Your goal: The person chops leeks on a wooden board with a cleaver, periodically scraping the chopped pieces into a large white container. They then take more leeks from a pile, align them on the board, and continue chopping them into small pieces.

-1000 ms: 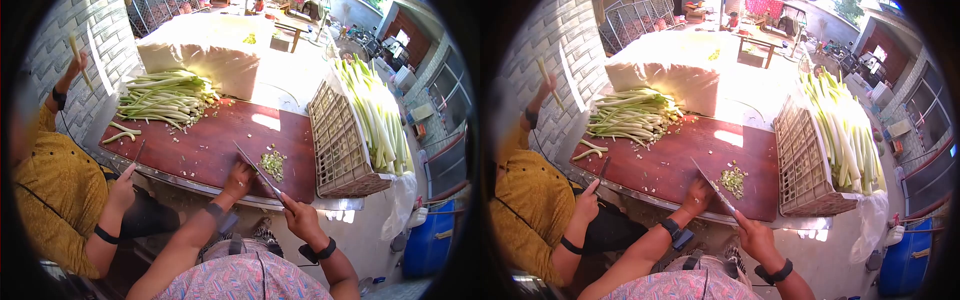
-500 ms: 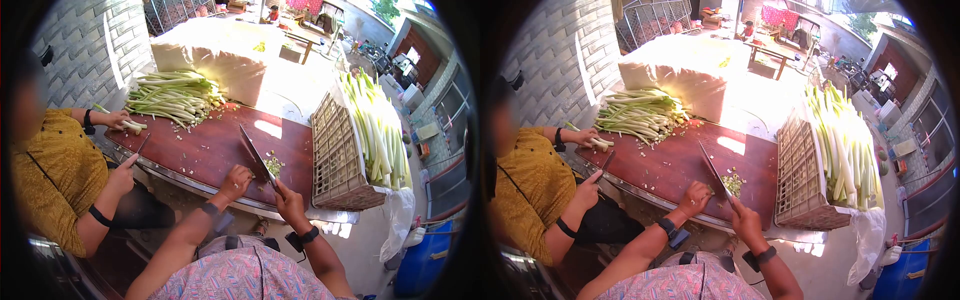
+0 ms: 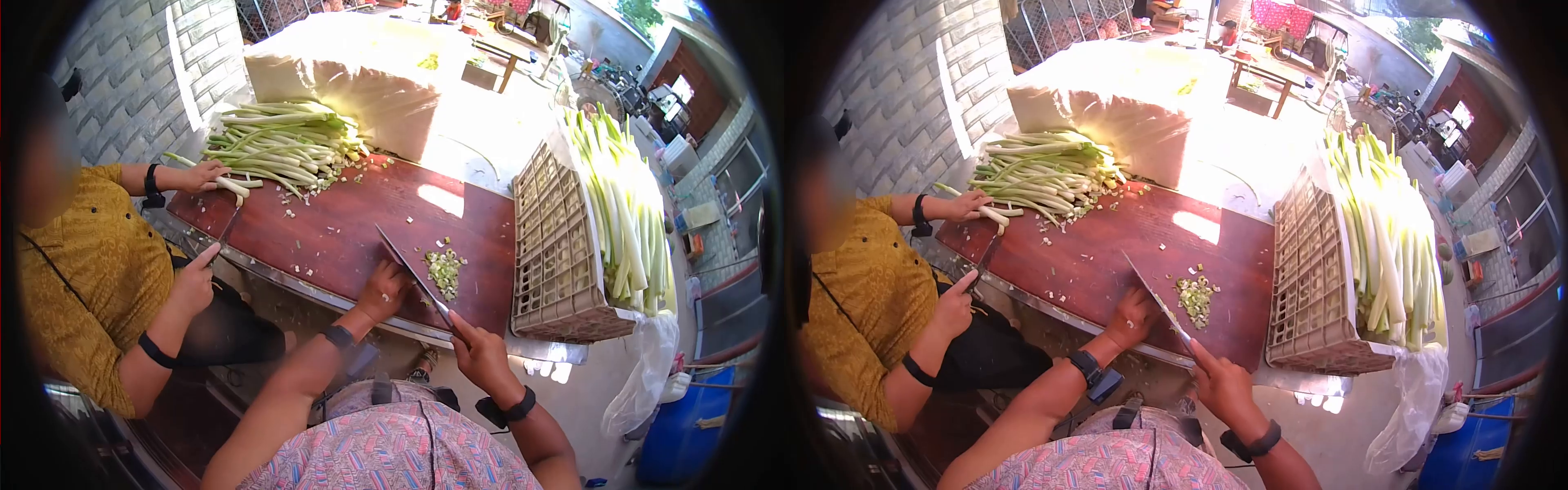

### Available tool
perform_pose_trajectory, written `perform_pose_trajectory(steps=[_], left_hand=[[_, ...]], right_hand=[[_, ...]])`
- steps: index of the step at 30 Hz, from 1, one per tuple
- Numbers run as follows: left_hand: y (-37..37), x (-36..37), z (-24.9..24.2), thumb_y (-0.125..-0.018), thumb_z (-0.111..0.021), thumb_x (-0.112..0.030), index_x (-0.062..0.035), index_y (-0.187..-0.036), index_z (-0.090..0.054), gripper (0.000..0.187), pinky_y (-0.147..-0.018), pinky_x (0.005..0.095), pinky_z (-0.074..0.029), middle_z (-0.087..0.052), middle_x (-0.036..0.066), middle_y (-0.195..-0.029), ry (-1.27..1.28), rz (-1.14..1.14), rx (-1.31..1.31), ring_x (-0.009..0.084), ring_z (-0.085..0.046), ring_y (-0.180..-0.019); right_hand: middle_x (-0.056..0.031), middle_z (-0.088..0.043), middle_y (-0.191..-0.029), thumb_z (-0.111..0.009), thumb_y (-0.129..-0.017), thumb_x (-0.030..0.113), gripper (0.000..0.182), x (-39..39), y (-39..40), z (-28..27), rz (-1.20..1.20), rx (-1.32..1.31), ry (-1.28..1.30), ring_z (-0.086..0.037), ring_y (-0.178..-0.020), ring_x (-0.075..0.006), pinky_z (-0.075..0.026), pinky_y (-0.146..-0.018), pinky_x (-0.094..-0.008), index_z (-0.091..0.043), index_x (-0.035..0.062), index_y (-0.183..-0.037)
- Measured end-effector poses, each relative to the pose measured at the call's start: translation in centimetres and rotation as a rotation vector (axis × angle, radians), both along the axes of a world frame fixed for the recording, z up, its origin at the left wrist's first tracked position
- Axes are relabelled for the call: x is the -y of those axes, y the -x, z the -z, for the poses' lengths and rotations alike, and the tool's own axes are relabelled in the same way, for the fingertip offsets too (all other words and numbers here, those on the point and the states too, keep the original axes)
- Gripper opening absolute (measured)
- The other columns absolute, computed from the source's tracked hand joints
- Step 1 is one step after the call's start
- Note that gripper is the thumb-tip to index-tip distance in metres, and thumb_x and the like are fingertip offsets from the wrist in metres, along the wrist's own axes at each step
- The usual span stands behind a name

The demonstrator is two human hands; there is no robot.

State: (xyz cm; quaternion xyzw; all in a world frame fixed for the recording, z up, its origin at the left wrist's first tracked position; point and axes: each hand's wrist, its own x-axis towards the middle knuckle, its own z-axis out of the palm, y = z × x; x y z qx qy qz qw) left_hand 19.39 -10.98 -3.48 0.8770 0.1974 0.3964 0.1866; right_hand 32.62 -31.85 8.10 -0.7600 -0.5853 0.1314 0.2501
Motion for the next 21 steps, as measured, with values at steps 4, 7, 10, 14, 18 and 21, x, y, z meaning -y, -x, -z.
perform_pose_trajectory(steps=[4, 7, 10, 14, 18, 21], left_hand=[[0.3, 0.2, -0.3, -0.074, -0.067, -0.005, -0.0042, -0.081, -0.063, 0.008, -0.079, 0.0408, -0.049, -0.059, 0.014, -0.092, -0.007, -0.018, -0.062, 0.0344, -0.055, -0.090], [0.3, 0.2, -0.6, -0.074, -0.066, -0.004, -0.0035, -0.082, -0.063, 0.009, -0.079, 0.0411, -0.048, -0.058, 0.014, -0.091, 0.009, -0.025, -0.084, 0.0342, -0.055, -0.090], [0.1, 0.2, -1.0, -0.073, -0.066, -0.003, -0.0028, -0.081, -0.062, 0.009, -0.079, 0.0412, -0.048, -0.057, 0.014, -0.090, 0.029, 0.027, 0.024, 0.0340, -0.055, -0.091], [0.2, 0.3, -0.6, -0.073, -0.065, -0.002, -0.0027, -0.082, -0.062, 0.010, -0.080, 0.0407, -0.049, -0.058, 0.013, -0.092, 0.063, -0.003, 0.011, 0.0340, -0.056, -0.092], [0.2, 0.0, 0.0, -0.072, -0.064, -0.002, -0.0031, -0.085, -0.063, 0.013, -0.079, 0.0415, -0.049, -0.059, 0.014, -0.093, 0.027, -0.007, 0.019, 0.0346, -0.056, -0.091], [0.3, 0.1, -0.8, -0.072, -0.064, -0.003, -0.0037, -0.085, -0.063, 0.013, -0.078, 0.0419, -0.050, -0.059, 0.014, -0.092, 0.011, 0.010, 0.033, 0.0345, -0.056, -0.089]], right_hand=[[-0.0202, -0.065, -0.079, -0.067, -0.084, 0.011, 0.047, -3.0, -0.2, 2.4, 0.000, -0.025, -0.049, -0.064, -0.072, -0.0396, -0.050, -0.063, -0.0455, -0.060, 0.0150, -0.130], [-0.0217, -0.066, -0.082, -0.067, -0.085, 0.009, 0.047, -4.5, -0.1, 3.7, 0.038, -0.064, -0.099, -0.065, -0.075, -0.0403, -0.051, -0.064, -0.0429, -0.059, 0.0138, -0.131], [-0.0219, -0.066, -0.083, -0.067, -0.084, 0.007, 0.048, -4.6, -0.6, 4.4, 0.077, -0.119, -0.183, -0.066, -0.075, -0.0389, -0.051, -0.064, -0.0392, -0.059, 0.0133, -0.131], [-0.0215, -0.066, -0.083, -0.067, -0.084, 0.004, 0.049, -1.9, -0.9, 2.4, 0.086, -0.165, -0.172, -0.067, -0.074, -0.0369, -0.051, -0.063, -0.0367, -0.059, 0.0132, -0.131], [-0.0203, -0.067, -0.082, -0.067, -0.084, 0.006, 0.048, 0.5, -0.3, -0.3, 0.028, -0.099, -0.039, -0.067, -0.072, -0.0354, -0.051, -0.064, -0.0373, -0.060, 0.0129, -0.131], [-0.0205, -0.067, -0.083, -0.068, -0.084, 0.007, 0.048, 0.8, -0.2, -0.6, 0.006, -0.060, 0.005, -0.067, -0.072, -0.0359, -0.052, -0.065, -0.0381, -0.059, 0.0126, -0.131]])
